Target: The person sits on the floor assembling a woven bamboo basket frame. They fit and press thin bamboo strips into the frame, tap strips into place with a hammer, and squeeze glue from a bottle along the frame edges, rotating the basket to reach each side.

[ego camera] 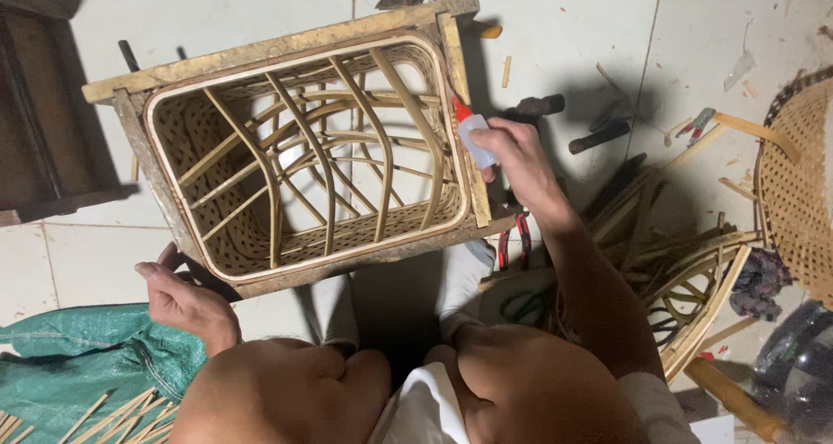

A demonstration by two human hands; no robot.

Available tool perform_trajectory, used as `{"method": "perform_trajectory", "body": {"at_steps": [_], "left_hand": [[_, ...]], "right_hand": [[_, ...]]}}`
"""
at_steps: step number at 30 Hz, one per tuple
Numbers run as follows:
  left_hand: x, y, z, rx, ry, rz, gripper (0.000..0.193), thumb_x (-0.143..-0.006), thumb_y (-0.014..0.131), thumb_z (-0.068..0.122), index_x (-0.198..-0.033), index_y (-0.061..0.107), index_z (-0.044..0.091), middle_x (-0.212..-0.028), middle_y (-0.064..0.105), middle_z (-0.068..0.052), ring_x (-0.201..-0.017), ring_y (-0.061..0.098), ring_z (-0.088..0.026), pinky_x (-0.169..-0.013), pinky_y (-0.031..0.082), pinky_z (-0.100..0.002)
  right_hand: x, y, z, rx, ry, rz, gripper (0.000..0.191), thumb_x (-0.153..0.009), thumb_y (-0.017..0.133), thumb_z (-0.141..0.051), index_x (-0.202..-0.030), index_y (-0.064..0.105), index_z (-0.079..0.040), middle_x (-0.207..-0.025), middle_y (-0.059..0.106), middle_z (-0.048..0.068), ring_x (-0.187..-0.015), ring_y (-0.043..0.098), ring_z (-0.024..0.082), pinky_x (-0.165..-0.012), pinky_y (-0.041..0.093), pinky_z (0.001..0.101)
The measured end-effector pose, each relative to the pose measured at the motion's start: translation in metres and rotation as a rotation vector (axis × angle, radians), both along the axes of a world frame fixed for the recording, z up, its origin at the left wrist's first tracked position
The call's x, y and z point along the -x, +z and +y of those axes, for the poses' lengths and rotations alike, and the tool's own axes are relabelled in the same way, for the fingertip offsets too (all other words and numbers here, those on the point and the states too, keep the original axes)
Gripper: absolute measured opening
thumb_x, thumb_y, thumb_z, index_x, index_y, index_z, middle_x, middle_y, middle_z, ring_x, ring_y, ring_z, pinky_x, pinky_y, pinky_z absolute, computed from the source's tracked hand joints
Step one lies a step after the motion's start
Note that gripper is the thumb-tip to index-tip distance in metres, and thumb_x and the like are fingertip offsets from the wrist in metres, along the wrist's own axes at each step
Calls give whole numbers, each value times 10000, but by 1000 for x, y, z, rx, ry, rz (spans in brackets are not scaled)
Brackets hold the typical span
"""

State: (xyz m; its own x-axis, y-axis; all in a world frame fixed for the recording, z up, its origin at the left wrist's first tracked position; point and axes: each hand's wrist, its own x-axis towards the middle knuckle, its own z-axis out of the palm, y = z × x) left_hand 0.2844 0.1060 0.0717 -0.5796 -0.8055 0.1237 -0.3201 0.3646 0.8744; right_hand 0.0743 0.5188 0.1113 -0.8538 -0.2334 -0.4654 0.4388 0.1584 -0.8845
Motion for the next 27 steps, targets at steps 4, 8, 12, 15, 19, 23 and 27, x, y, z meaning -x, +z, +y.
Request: {"method": "perform_trajectory", "body": {"at_steps": [4,8,12,15,19,23,27], "left_hand": [[6,6,5,-15,22,-23,656,-1196,354,434,-1197,760,-81,-863,692,-43,-653,410,-45,-557,271,-256],[6,7,6,-15,10,-27,647,-1196,349,423,-1223,765,-71,-839,669,-45,-650,389,-52,-560,272,-262],[-1,-3,-2,24,9,-41,645,-1198,353,427,-1217,761,-72,-849,687,-47,-655,412,-62,-566,293,-273],[-6,-11,-10,-20,41,-11,651,-1184,369,428,-1203,767,-87,-875,697,-76,-697,475,-90,-596,360,-265],[-18,-14,-17,-153,128,-8,727,-1185,408,498,-1183,789,-121,-811,593,-161,-716,537,-178,-631,449,-270],[-32,-14,-28,-385,-60,151,781,-1125,342,501,-1259,687,-186,-1123,759,-215,-1001,770,-264,-872,676,-390],[-35,-27,-52,-345,110,66,748,-1128,472,557,-1202,748,-134,-952,676,-121,-841,660,-199,-715,538,-330]], "right_hand": [[10,-6,-1,55,-25,-26,332,-933,603,-282,-969,704,32,-802,676,59,-588,567,102,-481,442,253],[16,-12,-4,19,-64,-53,330,-916,591,-277,-956,705,31,-804,702,63,-551,548,109,-447,419,255],[9,-7,-7,-48,-38,-39,353,-930,601,-292,-955,696,47,-805,686,81,-578,560,121,-488,444,284],[-13,-1,3,-68,24,51,305,-981,607,-268,-1028,698,20,-845,680,64,-698,594,87,-598,499,277],[-69,-8,50,42,-148,282,181,-1013,627,-151,-1121,664,-10,-936,673,53,-866,622,85,-776,526,280],[-87,-45,142,-545,-450,647,178,-983,711,-139,-1105,618,-48,-933,658,80,-887,645,167,-805,553,328],[-83,-79,242,-1264,-339,931,264,-953,795,-128,-1089,573,-87,-930,643,107,-909,669,250,-833,580,376]]}}
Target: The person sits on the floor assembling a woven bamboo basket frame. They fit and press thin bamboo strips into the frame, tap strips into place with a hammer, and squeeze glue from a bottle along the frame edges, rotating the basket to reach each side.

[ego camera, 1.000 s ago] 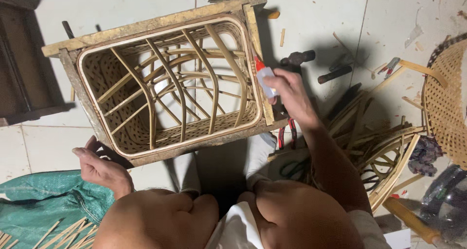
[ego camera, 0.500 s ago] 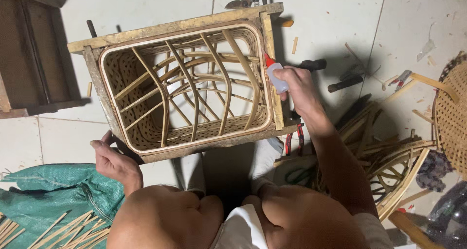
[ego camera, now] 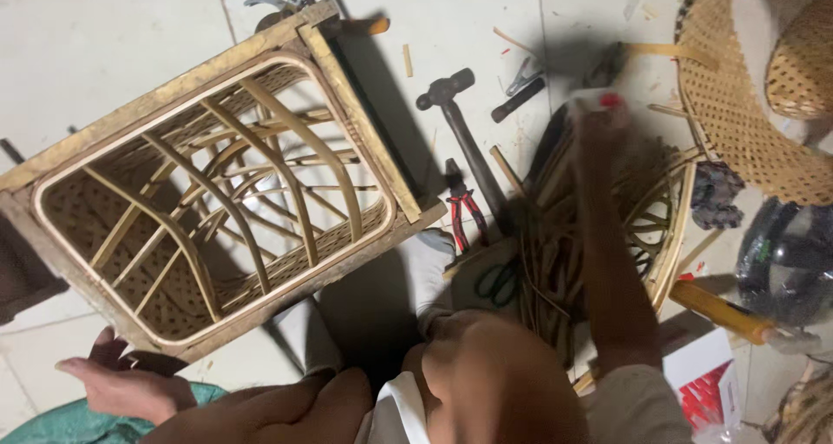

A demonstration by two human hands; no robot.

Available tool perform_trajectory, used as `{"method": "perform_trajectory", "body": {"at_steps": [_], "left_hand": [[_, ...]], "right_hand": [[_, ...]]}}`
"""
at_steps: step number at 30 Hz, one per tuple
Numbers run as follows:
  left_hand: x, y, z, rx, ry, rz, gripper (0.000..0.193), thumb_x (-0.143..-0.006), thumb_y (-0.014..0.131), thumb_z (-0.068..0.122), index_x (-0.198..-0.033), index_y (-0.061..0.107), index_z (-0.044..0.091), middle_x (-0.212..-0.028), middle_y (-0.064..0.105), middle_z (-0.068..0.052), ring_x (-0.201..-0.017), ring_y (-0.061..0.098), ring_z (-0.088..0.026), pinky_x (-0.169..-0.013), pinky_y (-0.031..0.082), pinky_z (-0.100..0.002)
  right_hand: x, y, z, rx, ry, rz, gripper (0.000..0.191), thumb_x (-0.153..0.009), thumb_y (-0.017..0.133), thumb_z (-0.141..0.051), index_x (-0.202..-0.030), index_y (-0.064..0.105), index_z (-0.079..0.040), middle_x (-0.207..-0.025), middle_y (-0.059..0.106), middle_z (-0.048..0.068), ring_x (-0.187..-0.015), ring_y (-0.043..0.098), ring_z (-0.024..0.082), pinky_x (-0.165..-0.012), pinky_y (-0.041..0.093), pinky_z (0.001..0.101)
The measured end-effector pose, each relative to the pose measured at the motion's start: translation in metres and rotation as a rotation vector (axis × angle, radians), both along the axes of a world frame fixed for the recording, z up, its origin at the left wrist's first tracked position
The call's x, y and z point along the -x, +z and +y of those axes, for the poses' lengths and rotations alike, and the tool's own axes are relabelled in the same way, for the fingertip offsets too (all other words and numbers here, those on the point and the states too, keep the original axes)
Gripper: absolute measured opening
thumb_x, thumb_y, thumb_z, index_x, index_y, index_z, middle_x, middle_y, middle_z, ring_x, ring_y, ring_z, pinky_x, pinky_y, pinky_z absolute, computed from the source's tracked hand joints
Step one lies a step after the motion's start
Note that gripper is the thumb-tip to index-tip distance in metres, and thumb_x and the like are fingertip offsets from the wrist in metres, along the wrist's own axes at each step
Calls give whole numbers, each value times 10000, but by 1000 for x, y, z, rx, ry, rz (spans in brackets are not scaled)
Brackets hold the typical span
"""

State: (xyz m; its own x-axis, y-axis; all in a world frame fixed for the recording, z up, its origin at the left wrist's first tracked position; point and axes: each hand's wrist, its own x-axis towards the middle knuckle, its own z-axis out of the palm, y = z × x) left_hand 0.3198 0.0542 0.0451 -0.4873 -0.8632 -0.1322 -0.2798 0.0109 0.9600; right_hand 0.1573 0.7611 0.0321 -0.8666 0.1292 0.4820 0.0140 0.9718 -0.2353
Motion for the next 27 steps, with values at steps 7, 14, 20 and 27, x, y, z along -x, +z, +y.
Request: {"method": "perform_trajectory", "body": {"at_steps": [7,14,20,27], "left_hand": [[3,-7,-5,-50,53,-164,704,-1108,468,607,-1090,748,-38,-861,666,-49,-664,493,-128,-568,370,-280],[30,5,14,-85,123,-213,607,-1075,475,520,-1080,790,1,-786,661,-49,-616,518,-115,-549,408,-288],[40,6,17,-173,98,-125,593,-1052,511,505,-993,775,-23,-699,625,-21,-543,509,-76,-489,391,-255],[35,22,20,-297,48,-112,573,-1052,499,486,-993,761,-20,-697,633,-19,-530,530,-67,-477,431,-259]], "right_hand": [[36,-53,41,431,-312,-292,390,-964,827,-227,-1221,600,-41,-1048,690,119,-934,690,207,-837,588,336],[65,-63,19,284,-306,-383,442,-928,818,-200,-1268,580,-49,-1090,688,119,-969,685,219,-862,576,339],[61,-49,-8,250,-278,-379,496,-897,811,-177,-1309,563,-56,-1126,687,120,-1000,682,230,-883,566,341],[67,-20,-51,225,-164,-414,566,-860,802,-151,-1356,544,-65,-1168,685,120,-1036,677,242,-908,554,343]]}}
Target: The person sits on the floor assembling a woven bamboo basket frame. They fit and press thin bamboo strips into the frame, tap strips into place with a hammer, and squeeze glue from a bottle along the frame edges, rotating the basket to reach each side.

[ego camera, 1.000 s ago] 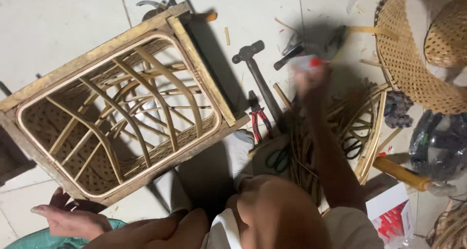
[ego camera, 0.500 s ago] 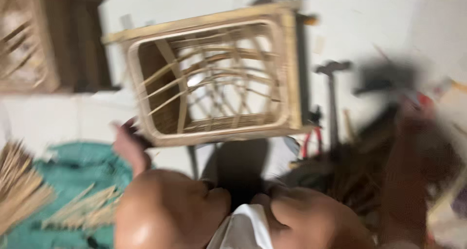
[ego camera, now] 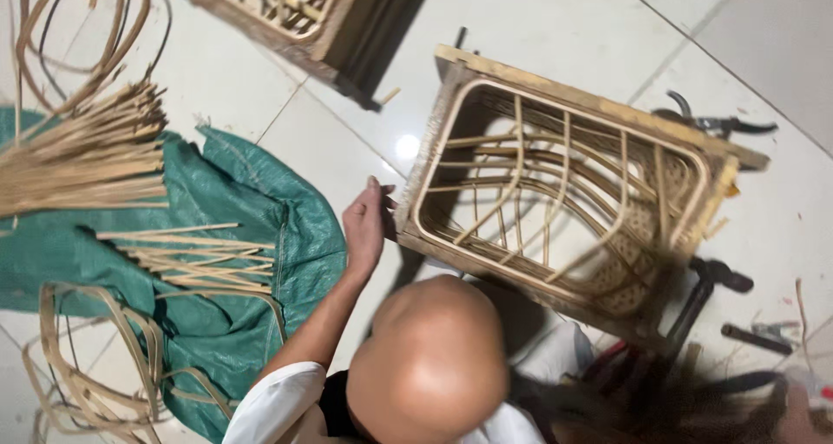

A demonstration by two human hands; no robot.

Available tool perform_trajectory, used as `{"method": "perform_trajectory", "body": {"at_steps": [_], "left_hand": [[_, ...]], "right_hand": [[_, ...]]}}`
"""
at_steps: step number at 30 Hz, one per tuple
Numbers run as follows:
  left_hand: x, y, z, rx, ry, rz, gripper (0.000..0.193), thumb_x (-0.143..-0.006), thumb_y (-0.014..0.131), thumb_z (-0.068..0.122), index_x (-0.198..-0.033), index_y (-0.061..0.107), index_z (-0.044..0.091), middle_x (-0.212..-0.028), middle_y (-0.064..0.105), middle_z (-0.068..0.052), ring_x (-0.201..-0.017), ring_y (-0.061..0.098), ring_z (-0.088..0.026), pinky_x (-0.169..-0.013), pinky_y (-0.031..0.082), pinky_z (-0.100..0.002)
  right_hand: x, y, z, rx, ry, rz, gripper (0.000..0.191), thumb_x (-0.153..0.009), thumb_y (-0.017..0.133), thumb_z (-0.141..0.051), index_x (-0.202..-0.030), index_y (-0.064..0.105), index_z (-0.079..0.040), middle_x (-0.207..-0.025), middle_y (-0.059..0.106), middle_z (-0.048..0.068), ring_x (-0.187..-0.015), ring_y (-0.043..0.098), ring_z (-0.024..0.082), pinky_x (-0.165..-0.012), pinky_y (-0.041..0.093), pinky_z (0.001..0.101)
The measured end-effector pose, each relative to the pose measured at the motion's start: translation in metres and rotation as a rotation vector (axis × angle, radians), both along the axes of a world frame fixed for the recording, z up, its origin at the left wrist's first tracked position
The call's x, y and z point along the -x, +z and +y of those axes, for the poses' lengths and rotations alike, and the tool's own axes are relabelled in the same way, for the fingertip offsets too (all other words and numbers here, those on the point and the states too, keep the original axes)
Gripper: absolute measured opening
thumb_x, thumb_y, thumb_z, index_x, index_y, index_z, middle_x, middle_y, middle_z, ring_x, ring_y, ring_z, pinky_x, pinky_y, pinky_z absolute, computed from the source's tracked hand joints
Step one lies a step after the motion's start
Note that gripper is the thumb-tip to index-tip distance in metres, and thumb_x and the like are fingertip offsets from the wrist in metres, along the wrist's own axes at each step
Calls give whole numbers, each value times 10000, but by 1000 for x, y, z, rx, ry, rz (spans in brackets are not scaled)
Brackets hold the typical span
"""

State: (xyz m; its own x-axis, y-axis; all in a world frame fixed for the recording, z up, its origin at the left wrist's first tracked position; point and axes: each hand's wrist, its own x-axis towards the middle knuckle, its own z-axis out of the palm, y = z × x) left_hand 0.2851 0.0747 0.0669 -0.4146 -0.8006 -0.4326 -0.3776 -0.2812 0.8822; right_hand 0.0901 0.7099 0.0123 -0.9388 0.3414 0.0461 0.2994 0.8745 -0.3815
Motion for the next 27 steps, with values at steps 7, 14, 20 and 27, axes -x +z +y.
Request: {"method": "perform_trajectory", "body": {"at_steps": [7,14,20,27], "left_hand": [[-7,-27,-100,230,117,25,502,-1056,524,434,-1182,702,-18,-1015,735,-90,-835,640,-138,-696,508,-291],[85,-69,-289,487,339,173,849,-1039,622,449,-1610,243,-51,-1671,288,-259,-1537,298,-333,-1250,247,-424],[159,-85,-301,310,506,601,1130,-979,636,526,-1643,-115,5,-1629,289,-335,-1467,442,-455,-1220,340,-483],[193,-81,-289,490,566,286,1049,-1019,595,534,-1650,-7,-48,-1711,133,-299,-1584,217,-373,-1303,156,-433]], "right_hand": [[-10,6,-65,69,223,-219,642,-824,794,-124,-1404,524,-73,-1210,684,120,-1071,673,255,-933,543,346],[-13,3,-147,89,438,-493,721,-787,785,-98,-1451,505,-81,-1252,682,120,-1107,669,267,-958,531,348],[-26,27,-160,94,492,-554,791,-756,778,-75,-1492,488,-88,-1288,680,121,-1137,665,278,-979,521,350],[-41,40,-131,245,578,-594,875,-720,770,-48,-1539,469,-97,-1330,679,121,-1173,660,290,-1004,509,353]]}}
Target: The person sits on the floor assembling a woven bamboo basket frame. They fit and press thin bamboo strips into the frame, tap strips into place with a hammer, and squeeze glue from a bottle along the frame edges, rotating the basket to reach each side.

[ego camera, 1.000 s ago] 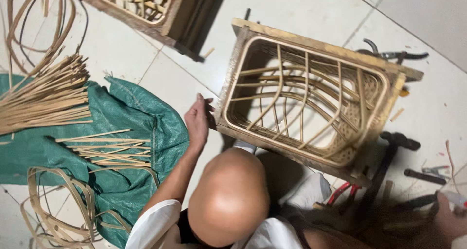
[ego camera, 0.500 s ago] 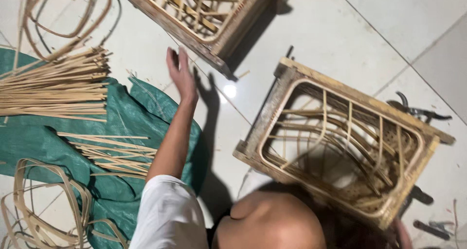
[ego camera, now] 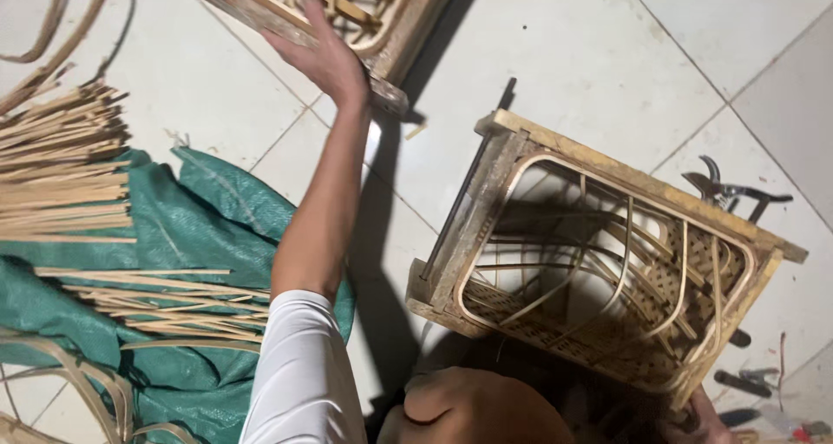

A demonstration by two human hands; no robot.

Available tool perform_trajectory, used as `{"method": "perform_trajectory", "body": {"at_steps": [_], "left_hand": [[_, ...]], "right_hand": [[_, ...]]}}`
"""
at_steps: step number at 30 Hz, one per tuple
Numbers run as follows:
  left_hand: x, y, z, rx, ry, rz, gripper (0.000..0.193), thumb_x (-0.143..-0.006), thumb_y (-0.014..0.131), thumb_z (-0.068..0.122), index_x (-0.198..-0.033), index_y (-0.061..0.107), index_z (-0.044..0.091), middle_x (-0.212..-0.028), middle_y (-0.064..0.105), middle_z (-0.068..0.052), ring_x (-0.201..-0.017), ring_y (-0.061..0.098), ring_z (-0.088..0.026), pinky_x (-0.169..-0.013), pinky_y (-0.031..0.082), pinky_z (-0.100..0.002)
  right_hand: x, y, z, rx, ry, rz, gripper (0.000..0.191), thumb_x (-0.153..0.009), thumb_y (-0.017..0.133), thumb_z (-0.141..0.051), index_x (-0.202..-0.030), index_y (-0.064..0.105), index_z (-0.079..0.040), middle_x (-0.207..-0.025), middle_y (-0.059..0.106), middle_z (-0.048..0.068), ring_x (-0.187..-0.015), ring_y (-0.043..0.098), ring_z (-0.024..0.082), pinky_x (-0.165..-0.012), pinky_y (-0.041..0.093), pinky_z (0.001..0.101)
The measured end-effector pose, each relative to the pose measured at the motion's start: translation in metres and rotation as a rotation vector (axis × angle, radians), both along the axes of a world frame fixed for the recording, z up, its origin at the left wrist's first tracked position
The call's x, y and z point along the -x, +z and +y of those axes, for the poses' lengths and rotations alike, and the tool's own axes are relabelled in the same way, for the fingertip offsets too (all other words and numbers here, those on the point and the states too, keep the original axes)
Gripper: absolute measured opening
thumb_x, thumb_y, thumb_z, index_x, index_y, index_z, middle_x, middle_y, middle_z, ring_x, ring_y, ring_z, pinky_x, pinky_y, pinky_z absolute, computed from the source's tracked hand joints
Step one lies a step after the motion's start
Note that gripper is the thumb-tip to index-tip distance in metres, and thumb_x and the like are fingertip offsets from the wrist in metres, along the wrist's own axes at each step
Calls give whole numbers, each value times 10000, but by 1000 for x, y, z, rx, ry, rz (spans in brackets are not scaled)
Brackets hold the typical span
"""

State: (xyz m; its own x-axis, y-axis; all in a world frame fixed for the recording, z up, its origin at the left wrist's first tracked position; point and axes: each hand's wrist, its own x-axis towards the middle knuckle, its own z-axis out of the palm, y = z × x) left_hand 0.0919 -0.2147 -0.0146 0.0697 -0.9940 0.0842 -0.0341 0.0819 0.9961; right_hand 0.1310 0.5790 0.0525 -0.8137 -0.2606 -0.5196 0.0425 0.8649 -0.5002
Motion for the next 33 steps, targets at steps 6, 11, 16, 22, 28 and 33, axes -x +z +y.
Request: {"method": "perform_trajectory", "body": {"at_steps": [6,11,16,22,28,33], "left_hand": [[31,-6,10,-48,27,141,1058,-1004,538,555,-1646,-75,-21,-1669,217,-334,-1557,250,-435,-1266,190,-488],[99,2,20,-129,201,-253,948,-998,572,476,-1608,74,-52,-1614,214,-355,-1488,264,-484,-1209,263,-532],[132,9,22,-265,97,-411,822,-1025,605,439,-1529,230,-91,-1535,338,-363,-1436,349,-485,-1179,306,-515],[74,-5,29,99,-628,-527,691,-1056,645,394,-1434,417,-138,-1440,485,-372,-1373,450,-487,-1142,358,-494],[-114,0,138,727,-1077,-662,222,-974,695,179,-1003,694,-40,-1072,683,-276,-1019,622,-440,-901,494,-551],[-189,19,167,-119,-886,-920,414,-1030,634,410,-952,789,34,-943,734,-204,-912,625,-316,-808,514,-465]], "right_hand": [[10,10,10,-410,199,-63,996,-687,918,-191,-1548,419,-139,-1349,663,67,-1217,679,243,-1040,529,345],[14,30,-12,405,-983,-609,713,-829,694,-278,-1509,520,-155,-1284,741,52,-1146,706,221,-950,556,450],[-2,60,-39,-520,94,-44,770,-738,885,-224,-1429,551,-156,-1065,767,157,-884,773,311,-765,636,465],[-8,65,-38,-495,143,53,747,-789,792,-133,-1494,548,-184,-843,756,219,-709,729,344,-676,608,468],[-5,64,-33,-331,202,61,763,-717,813,-90,-1421,521,-129,-835,734,240,-737,729,419,-664,576,494],[-4,83,-64,-441,254,27,805,-779,766,-157,-1512,435,-161,-923,761,202,-774,773,368,-718,617,454]]}}
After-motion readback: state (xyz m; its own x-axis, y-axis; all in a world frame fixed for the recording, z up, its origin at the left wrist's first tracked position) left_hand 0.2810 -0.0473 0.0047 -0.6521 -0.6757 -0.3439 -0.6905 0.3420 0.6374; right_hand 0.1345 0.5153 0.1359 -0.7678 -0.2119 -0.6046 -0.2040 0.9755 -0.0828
